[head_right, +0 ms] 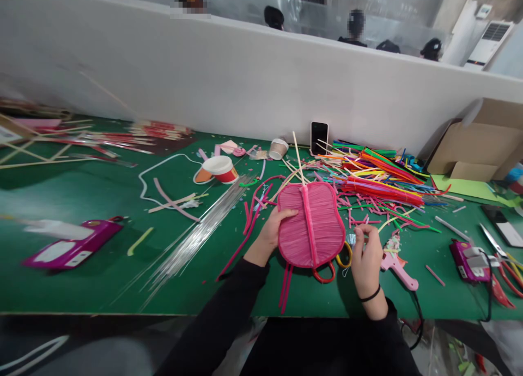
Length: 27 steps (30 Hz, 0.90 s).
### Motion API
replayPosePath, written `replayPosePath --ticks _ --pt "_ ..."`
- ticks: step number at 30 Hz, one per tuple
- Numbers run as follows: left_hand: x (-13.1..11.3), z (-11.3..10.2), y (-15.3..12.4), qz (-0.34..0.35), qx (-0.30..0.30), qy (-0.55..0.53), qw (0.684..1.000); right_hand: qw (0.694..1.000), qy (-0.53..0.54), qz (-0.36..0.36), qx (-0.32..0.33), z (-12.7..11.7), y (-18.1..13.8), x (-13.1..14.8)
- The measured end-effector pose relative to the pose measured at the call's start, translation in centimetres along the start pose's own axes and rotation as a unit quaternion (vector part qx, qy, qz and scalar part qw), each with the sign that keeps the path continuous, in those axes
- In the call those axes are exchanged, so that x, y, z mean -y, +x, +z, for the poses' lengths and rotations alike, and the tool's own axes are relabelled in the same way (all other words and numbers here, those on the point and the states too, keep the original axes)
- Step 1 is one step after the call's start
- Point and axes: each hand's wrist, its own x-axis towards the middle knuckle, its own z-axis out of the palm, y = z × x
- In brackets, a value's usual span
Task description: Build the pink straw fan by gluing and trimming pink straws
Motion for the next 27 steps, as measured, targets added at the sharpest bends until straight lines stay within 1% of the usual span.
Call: replayPosePath --ticks 2,4,9,11,12,13,15,16,17,18,19,21,27 --pt "-0.1 0.1 -0.1 0.001 0.004 -0.001 1.000 0.999 0.026 -0.010 -0.030 -0.3 0.0 0.7" --pt "-0.2 0.2 -0.2 0.002 0.011 -0.001 1.000 0.998 0.053 -0.012 -0.042 -0.7 -0.1 1.6" --pt "-0.1 0.2 -0.2 -0.002 0.016 0.006 1.000 0.993 0.113 0.012 -0.020 -2.3 -0.5 3.5" --pt "0.0 0.0 0.0 -0.002 0.010 0.009 1.000 0.985 0.165 0.052 -0.002 -2.8 -0.4 3.9" --pt "0.1 -0.1 0.1 -0.001 0.006 0.010 1.000 0.973 0.216 0.084 0.014 -3.0 -0.4 4.1" --pt "0.2 -0.2 0.2 0.000 0.001 0.011 1.000 0.952 0.277 0.120 0.038 -3.1 -0.3 4.3" --pt "0.3 -0.4 0.2 0.001 -0.006 0.014 1.000 0.892 0.399 0.189 0.094 -3.4 0.0 4.8" --pt "0.4 -0.4 0.2 0.002 -0.006 0.014 1.000 0.863 0.444 0.211 0.115 -3.5 0.1 5.1" --pt "0.3 -0.4 0.2 0.002 -0.006 0.014 1.000 0.842 0.473 0.225 0.128 -3.6 0.2 5.3" --pt "0.3 -0.3 0.1 0.001 -0.004 0.014 1.000 0.830 0.488 0.232 0.136 -3.6 0.3 5.5" --pt "0.2 -0.1 0.1 0.001 -0.001 0.013 1.000 0.826 0.495 0.234 0.137 -3.7 0.3 5.6" --pt "0.0 0.2 -0.1 0.000 0.003 0.012 1.000 0.827 0.492 0.237 0.134 -3.7 0.3 5.6" --pt "-0.3 0.5 -0.4 -0.009 0.009 0.016 1.000 0.851 0.444 0.258 0.115 -4.1 0.3 4.0"
